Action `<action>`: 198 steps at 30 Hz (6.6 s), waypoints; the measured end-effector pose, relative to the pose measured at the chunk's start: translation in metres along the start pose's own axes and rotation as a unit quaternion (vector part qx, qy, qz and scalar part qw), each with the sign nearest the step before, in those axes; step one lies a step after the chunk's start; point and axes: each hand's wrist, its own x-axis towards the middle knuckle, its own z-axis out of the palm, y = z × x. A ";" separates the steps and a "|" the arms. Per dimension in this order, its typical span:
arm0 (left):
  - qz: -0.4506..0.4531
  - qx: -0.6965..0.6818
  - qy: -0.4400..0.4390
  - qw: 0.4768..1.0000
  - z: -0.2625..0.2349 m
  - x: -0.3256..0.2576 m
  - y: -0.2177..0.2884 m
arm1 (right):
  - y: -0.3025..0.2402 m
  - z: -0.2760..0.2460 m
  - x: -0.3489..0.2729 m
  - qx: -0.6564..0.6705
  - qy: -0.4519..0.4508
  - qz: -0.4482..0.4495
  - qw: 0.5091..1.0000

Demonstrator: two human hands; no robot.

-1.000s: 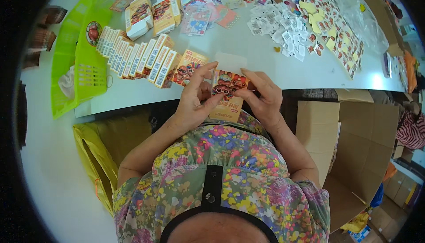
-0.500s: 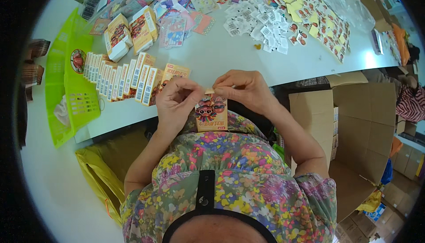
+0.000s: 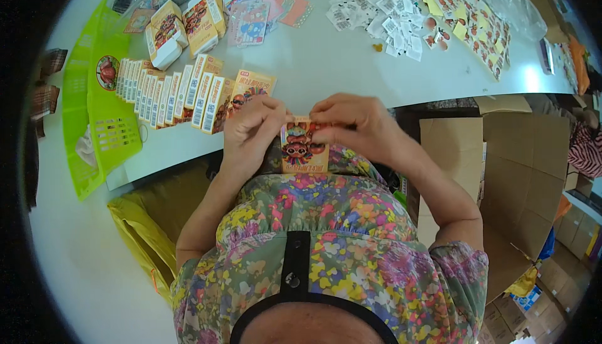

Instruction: Packaging small toy items into individual boxes and organizing them into a larger shipping carton.

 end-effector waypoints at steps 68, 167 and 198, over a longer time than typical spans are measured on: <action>0.051 0.210 0.138 0.967 0.016 0.014 0.015 | -0.068 -0.018 0.070 -0.430 -0.071 -0.240 0.868; 0.037 0.236 0.143 0.960 0.032 0.064 0.008 | -0.045 -0.054 0.071 -0.518 0.131 -0.190 0.823; -0.092 -0.096 0.080 0.988 -0.009 0.076 0.022 | 0.101 -0.176 0.358 -0.346 0.266 0.020 0.900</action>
